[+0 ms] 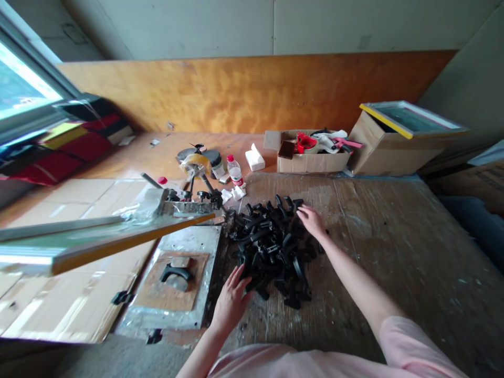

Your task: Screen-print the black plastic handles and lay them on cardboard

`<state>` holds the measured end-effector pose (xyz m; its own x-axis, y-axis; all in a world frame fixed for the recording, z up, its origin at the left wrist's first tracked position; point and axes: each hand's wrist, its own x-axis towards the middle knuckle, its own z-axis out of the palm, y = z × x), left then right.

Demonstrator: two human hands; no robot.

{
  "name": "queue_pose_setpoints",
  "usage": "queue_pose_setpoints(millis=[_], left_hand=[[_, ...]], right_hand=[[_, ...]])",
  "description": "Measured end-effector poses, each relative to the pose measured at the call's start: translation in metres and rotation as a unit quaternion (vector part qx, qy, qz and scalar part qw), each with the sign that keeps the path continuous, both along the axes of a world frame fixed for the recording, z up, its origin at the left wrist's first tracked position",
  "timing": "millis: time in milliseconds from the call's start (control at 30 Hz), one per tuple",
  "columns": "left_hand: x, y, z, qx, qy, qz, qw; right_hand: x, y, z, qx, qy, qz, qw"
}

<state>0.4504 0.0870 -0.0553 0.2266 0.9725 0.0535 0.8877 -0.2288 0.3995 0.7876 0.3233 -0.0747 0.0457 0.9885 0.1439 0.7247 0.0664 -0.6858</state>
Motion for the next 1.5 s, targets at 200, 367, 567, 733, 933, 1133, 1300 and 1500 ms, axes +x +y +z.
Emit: queue_pose_setpoints(millis=[200,367,567,733,933,1133,1300,1500], left_hand=[[-0.013,-0.027,0.01,-0.002,-0.021,0.032,0.999],[-0.007,-0.042,0.016,0.0,-0.031,0.027,0.999],[0.002,-0.062,0.009,0.027,-0.036,0.01,0.999],[0.0,-0.08,-0.003,0.057,-0.045,-0.008,0.997],[-0.007,-0.084,0.001,0.065,-0.058,-0.041,0.995],[-0.043,-0.075,0.022,0.085,-0.09,-0.091,0.988],[-0.135,-0.066,0.043,0.113,-0.113,-0.067,0.985],[-0.281,-0.046,0.061,0.104,-0.174,0.062,0.977]], right_hand=[[-0.003,-0.081,-0.036,-0.041,-0.016,-0.158,0.987],[-0.068,-0.116,-0.021,-0.073,-0.055,-0.106,0.99],[-0.041,-0.152,-0.009,-0.013,0.04,-0.001,0.999],[-0.042,-0.194,-0.037,-0.041,0.123,-0.201,0.971],[-0.125,-0.216,-0.058,-0.057,0.126,-0.19,0.972],[-0.133,-0.215,-0.051,-0.053,0.102,-0.197,0.974],[-0.123,-0.211,-0.034,-0.017,0.029,-0.268,0.963],[-0.15,-0.215,-0.02,-0.023,-0.048,-0.283,0.958]])
